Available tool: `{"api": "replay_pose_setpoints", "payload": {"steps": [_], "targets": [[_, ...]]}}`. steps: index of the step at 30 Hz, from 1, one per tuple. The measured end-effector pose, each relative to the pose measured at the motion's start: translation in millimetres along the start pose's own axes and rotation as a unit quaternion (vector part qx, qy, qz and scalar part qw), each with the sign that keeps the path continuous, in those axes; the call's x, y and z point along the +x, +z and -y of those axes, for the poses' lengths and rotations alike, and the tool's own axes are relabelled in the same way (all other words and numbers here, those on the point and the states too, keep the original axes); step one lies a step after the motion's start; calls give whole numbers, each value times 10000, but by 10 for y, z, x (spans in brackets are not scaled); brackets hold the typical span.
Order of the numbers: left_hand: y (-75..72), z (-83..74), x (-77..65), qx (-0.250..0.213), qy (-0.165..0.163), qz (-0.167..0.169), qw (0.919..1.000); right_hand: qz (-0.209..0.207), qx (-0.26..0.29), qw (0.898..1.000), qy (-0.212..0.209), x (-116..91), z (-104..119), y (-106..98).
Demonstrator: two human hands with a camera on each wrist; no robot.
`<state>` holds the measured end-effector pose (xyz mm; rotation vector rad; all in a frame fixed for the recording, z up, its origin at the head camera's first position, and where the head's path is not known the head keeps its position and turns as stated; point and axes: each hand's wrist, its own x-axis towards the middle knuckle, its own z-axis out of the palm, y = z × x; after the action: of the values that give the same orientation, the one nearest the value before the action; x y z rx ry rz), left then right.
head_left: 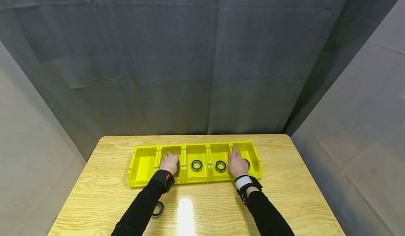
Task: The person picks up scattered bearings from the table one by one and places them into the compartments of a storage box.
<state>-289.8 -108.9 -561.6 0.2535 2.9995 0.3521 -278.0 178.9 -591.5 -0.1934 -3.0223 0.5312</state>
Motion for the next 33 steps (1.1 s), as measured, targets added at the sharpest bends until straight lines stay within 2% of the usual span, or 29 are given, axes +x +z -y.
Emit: {"api": "replay_pose_setpoints", "payload": {"steps": [12,20,33], "targets": [[116,24,6,-21,-105,1,9999,-16,18,10000,31,0,13,-8],[119,6,-23,19,-107,81,9999,80,50,9999,85,-6,6,-15],[83,-32,-96,27,-13,91,10000,-18,-29,10000,71,14,-17,21]]}}
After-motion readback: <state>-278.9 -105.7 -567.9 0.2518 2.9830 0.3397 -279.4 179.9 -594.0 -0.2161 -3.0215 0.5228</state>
